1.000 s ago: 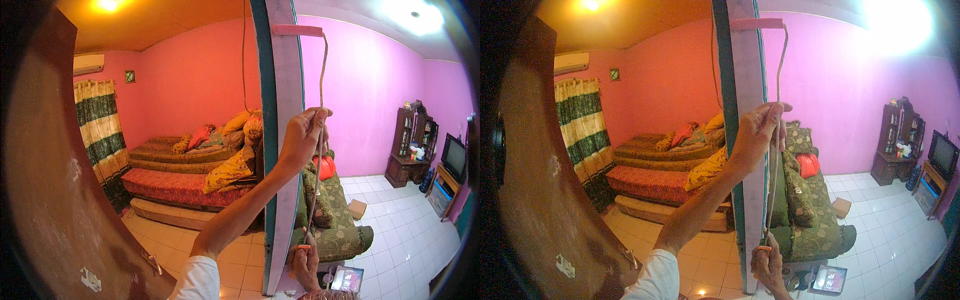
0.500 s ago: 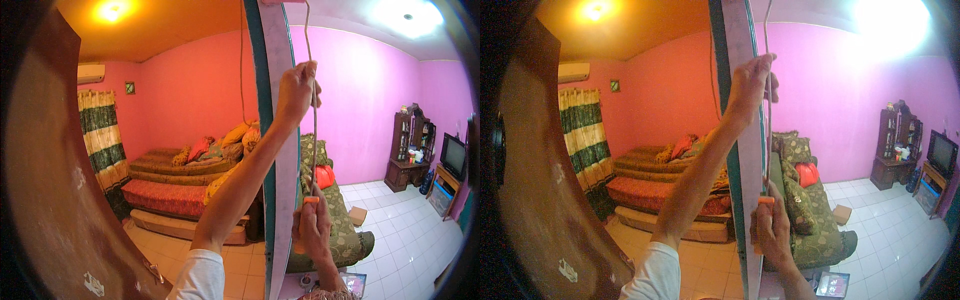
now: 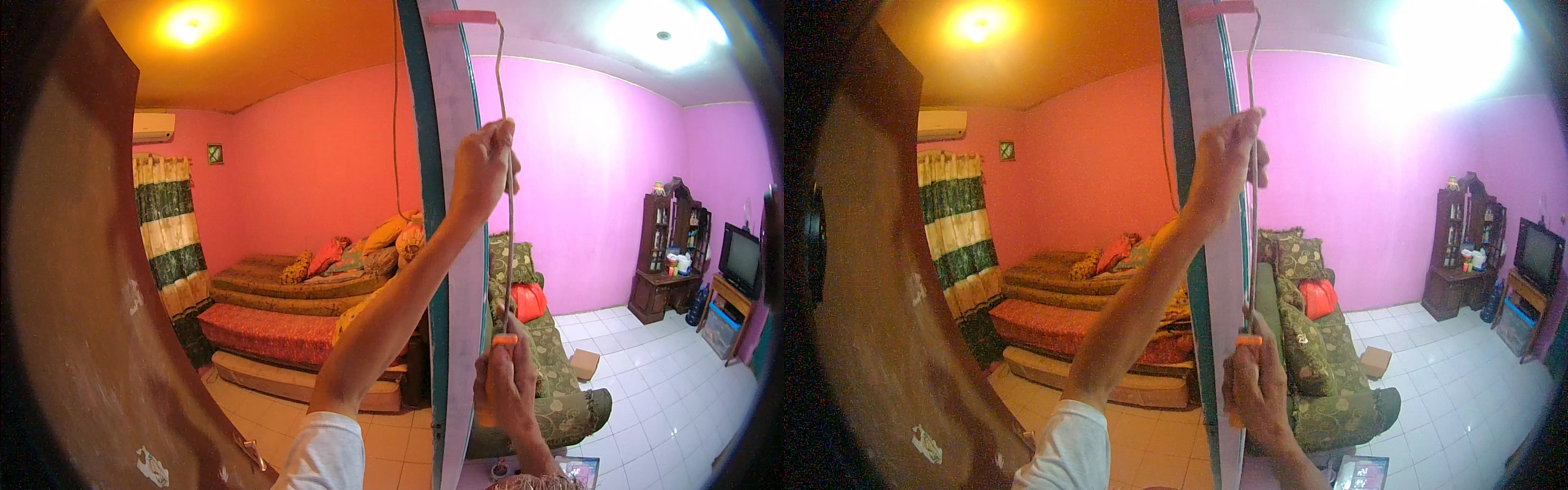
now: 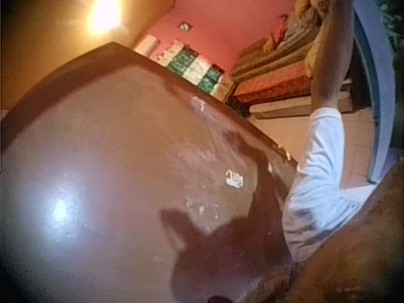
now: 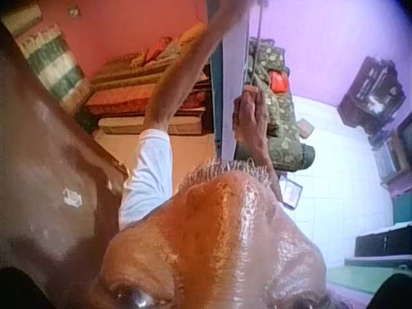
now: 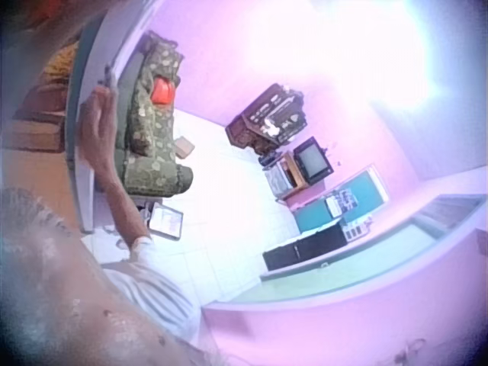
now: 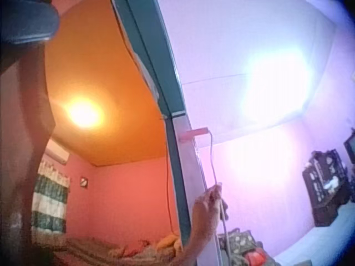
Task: The person paints a door frame white using a paint roller attached to a long handle. They work on both the upper and lower sections of the frame, occasionally dipping the roller into a paint container on the floor.
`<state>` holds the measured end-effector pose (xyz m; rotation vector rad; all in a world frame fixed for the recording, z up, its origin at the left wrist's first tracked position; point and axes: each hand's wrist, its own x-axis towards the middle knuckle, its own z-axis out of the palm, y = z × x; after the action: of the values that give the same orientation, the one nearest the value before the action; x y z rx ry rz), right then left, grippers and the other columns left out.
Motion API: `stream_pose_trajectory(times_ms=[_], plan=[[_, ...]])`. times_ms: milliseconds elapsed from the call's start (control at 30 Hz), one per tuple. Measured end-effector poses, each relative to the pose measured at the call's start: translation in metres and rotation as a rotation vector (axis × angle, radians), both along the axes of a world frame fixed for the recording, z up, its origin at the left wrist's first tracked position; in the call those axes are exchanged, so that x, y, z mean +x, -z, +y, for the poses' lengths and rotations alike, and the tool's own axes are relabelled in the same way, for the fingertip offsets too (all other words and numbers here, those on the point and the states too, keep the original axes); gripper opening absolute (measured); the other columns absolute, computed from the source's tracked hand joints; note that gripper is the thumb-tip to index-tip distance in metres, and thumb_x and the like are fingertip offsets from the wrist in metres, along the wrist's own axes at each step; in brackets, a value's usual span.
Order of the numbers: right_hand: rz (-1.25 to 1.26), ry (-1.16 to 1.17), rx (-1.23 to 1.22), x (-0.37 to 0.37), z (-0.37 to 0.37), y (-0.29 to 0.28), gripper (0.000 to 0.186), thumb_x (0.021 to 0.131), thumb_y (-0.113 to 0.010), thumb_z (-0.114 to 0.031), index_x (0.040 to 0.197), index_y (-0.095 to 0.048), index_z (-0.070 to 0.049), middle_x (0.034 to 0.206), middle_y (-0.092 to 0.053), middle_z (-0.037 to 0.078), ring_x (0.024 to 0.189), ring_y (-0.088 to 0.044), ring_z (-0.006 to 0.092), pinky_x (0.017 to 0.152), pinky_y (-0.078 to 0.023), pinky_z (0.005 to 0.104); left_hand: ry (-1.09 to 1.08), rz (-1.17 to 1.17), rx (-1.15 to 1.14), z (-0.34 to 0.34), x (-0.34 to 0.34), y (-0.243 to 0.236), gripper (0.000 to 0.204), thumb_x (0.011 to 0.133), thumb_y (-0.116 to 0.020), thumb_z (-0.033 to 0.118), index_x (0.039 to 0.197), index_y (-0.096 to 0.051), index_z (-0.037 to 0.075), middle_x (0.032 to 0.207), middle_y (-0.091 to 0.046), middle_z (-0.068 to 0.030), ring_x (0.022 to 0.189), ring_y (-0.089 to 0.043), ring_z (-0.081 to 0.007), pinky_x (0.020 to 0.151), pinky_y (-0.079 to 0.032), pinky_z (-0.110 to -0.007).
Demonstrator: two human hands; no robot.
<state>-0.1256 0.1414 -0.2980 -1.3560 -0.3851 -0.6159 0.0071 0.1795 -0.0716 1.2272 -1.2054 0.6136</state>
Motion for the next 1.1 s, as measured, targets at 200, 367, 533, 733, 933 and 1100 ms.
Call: stream_pose_trajectory(times_ms=[200, 367, 533, 733, 933, 1100], plan=[[-0.077, 0.03, -0.029, 0.02, -0.004, -0.059, 0.046, 0.106, -0.038, -0.024, 0.15, -0.031, -0.01, 0.065, -0.047, -0.001, 0.046, -0.045, 0.0056, 0.041, -0.04, 0.0218, -0.044, -0.036, -0.029, 0.0, 0.0, -0.043, 0.041, 0.104, -0.048, 0.033, 0.112, -0.062, -0.005, 0.058, -0.054, -0.0038, 0.042, -0.056, -0.0126, 0.038, -0.045, -0.027], [-0.082, 0.058, -0.036, 0.024, -0.005, -0.062, 0.046, 0.106, -0.039, -0.025, 0.15, -0.031, -0.011, 0.065, -0.048, -0.001, 0.045, -0.044, 0.0061, 0.041, -0.04, 0.0222, -0.111, -0.035, -0.01, 0.005, -0.001, -0.047, 0.038, 0.104, -0.047, 0.029, 0.111, -0.062, -0.005, 0.058, -0.055, -0.0042, 0.044, -0.057, -0.0126, 0.038, -0.045, -0.028], [-0.02, -0.037, -0.03, 0.011, -0.016, -0.01, 0.048, 0.106, -0.039, -0.025, 0.151, -0.029, -0.012, 0.069, -0.05, 0.0, 0.045, -0.046, 0.0064, 0.04, -0.041, 0.0228, -0.085, -0.006, 0.078, 0.01, -0.006, 0.003, 0.041, 0.104, -0.048, 0.031, 0.111, -0.061, -0.007, 0.059, -0.055, -0.0035, 0.044, -0.053, -0.0097, 0.04, -0.045, -0.027], [-0.017, -0.033, -0.017, 0.0, -0.018, -0.013, 0.048, 0.106, -0.039, -0.024, 0.151, -0.029, -0.009, 0.068, -0.049, 0.0, 0.045, -0.045, 0.0061, 0.04, -0.041, 0.0224, -0.048, -0.028, 0.049, 0.006, -0.008, 0.005, 0.04, 0.104, -0.049, 0.032, 0.104, -0.061, -0.006, 0.057, -0.054, -0.0025, 0.042, -0.052, -0.0087, 0.039, -0.044, -0.026], [-0.068, -0.04, -0.045, 0.015, -0.017, -0.066, 0.047, 0.106, -0.04, -0.026, 0.149, -0.032, -0.012, 0.065, -0.048, -0.001, 0.047, -0.046, 0.0056, 0.042, -0.041, 0.0213, -0.119, -0.077, -0.033, 0.004, 0.004, -0.053, 0.036, 0.104, -0.048, 0.03, 0.099, -0.063, -0.003, 0.058, -0.055, -0.0023, 0.041, -0.053, -0.0087, 0.037, -0.044, -0.025], [-0.075, -0.014, -0.062, 0.016, -0.009, -0.074, 0.047, 0.106, -0.04, -0.026, 0.15, -0.031, -0.012, 0.063, -0.045, -0.001, 0.047, -0.045, 0.0058, 0.042, -0.042, 0.0225, -0.187, -0.098, -0.044, 0.011, 0.003, -0.058, 0.034, 0.104, -0.048, 0.027, 0.094, -0.063, -0.002, 0.057, -0.055, -0.0018, 0.041, -0.052, -0.0073, 0.036, -0.043, -0.025]])
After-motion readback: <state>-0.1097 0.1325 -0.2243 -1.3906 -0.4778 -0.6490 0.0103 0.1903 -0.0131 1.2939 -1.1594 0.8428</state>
